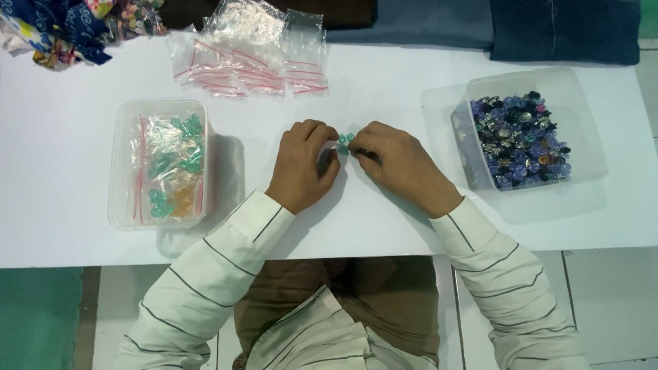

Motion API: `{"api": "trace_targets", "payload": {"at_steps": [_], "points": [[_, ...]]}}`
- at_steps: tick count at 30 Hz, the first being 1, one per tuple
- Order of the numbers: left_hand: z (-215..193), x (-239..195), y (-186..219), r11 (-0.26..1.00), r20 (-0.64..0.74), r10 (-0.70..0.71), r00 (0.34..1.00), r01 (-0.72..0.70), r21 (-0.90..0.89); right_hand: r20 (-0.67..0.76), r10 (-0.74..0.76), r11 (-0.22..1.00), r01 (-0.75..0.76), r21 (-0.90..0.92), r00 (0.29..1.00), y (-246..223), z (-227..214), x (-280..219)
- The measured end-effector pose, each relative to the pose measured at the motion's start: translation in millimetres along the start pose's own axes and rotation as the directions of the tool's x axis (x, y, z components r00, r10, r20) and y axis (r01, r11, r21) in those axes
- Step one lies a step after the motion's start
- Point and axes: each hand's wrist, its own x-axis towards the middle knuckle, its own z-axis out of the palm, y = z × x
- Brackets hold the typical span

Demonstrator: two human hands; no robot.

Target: Sorting small green buttons from a container of mixed colors and placing them into a separate container for packing.

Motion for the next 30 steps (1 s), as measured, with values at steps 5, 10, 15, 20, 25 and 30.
{"api": "trace_targets", "payload": {"at_steps": [5, 10, 15, 20, 25, 30], "points": [[3, -1, -2, 0.999, -0.034, 0.05, 0.998, -0.05, -0.008, -0.043, -0.006, 0.999, 0.007, 0.035, 0.999, 8, 12, -2], [-2, -1, 2, 0.998, -0.002, 0.052, 0.999, -0.052, -0.033, -0.078, 0.031, 0.997, -0.026, 0.066, 0.996, 14, 8, -3], [2, 1, -3, 0.998, 0.013, 0.046, 0.999, -0.045, -0.041, -0.018, 0.102, 0.989, -0.099, 0.108, 0.995, 22, 8, 0], [5, 3, -5, 0.998, 0.004, 0.036, 0.999, -0.036, -0.06, -0.058, 0.073, 0.988, -0.064, 0.144, 0.996, 26, 13, 3], [3, 4, -6, 0.996, 0.0, 0.014, 1.0, -0.014, -0.087, -0.079, 0.089, 0.977, -0.072, 0.202, 0.993, 27, 15, 3], [8, 4, -10, 0.996, 0.005, 0.002, 1.0, -0.002, -0.085, -0.107, 0.093, 0.962, -0.062, 0.265, 0.99, 29, 19, 0]]}}
